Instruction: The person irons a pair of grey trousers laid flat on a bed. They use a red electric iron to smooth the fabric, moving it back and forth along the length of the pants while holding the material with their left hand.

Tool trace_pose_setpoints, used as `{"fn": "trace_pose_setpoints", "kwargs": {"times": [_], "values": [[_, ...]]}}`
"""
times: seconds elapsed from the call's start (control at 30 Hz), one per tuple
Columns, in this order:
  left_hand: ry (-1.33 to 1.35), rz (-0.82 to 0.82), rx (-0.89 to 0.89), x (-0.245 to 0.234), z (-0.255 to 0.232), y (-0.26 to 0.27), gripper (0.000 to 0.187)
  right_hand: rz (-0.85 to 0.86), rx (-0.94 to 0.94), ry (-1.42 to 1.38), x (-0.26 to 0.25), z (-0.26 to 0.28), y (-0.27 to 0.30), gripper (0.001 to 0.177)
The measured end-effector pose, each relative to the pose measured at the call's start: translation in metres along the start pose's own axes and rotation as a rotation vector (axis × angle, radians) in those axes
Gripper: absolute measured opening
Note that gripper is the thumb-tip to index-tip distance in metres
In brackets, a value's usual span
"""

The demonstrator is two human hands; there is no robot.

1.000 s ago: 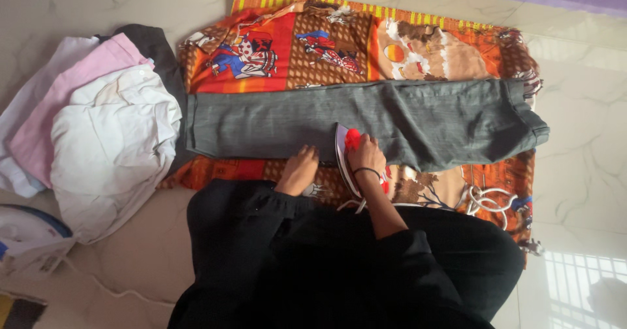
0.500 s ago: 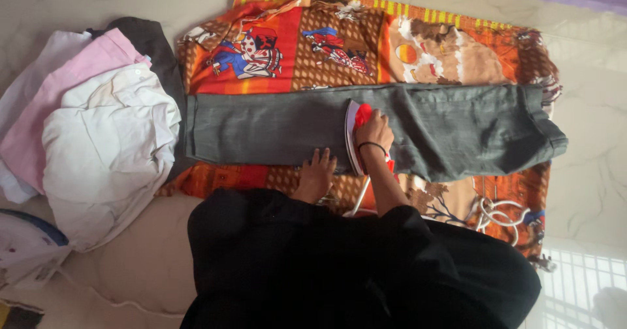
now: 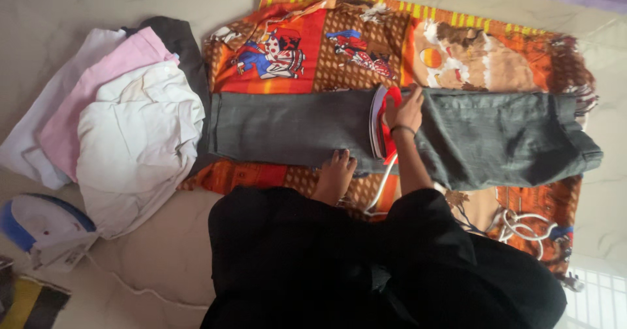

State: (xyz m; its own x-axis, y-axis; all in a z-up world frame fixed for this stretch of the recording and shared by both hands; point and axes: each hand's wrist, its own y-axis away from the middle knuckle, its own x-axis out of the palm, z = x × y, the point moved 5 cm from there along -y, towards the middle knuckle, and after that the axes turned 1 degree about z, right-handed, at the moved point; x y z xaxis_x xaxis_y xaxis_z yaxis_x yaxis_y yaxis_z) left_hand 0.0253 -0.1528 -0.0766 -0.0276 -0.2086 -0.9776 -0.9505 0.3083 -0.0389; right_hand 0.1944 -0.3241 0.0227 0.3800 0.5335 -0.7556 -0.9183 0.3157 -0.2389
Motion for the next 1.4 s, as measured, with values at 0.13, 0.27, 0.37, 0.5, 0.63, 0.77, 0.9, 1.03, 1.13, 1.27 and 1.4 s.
{"fn": "trace_pose_setpoints", "kwargs": {"times": [0.13,0.27,0.37,0.5,0.63,0.77,0.9,1.03,1.13,1.27,1.4], "values": [[-0.093,0.016,0.006,0.021,0.0,-0.008,0.04,0.1,-0.122,0.099,0.004,0.004,0.026,0.043],[-0.204,0.013,0.025,0.03,0.001,-0.017,0.053,0.26,0.032,0.276,-0.003,-0.002,0.049,0.053],[-0.248,-0.029,0.042,0.021,0.001,-0.005,0.05,0.26,0.042,0.372,-0.014,-0.006,0.066,0.056],[-0.161,0.039,0.014,0.01,0.001,-0.001,0.045,0.199,0.048,0.394,-0.032,-0.016,0.096,0.062],[-0.038,-0.009,0.013,0.003,0.005,0.001,0.049,0.164,0.153,0.3,-0.048,-0.031,0.121,0.061],[0.001,0.026,0.016,-0.002,0.005,0.005,0.057,0.205,0.185,0.279,-0.053,-0.034,0.129,0.052],[0.216,0.195,-0.006,-0.011,0.008,0.009,0.063,0.222,0.204,0.28,-0.05,-0.032,0.119,0.044],[0.202,0.271,-0.023,-0.014,0.006,0.008,0.06,0.215,0.194,0.284,-0.046,-0.029,0.106,0.044],[0.153,0.288,-0.02,-0.011,0.005,0.004,0.055,0.19,0.192,0.291,-0.038,-0.025,0.089,0.042],[0.154,0.198,0.015,-0.018,0.005,0.008,0.043,0.147,0.187,0.322,-0.03,-0.019,0.066,0.043],[0.172,0.29,-0.03,-0.032,0.002,0.008,0.045,0.206,0.114,0.331,-0.027,-0.016,0.042,0.043]]}}
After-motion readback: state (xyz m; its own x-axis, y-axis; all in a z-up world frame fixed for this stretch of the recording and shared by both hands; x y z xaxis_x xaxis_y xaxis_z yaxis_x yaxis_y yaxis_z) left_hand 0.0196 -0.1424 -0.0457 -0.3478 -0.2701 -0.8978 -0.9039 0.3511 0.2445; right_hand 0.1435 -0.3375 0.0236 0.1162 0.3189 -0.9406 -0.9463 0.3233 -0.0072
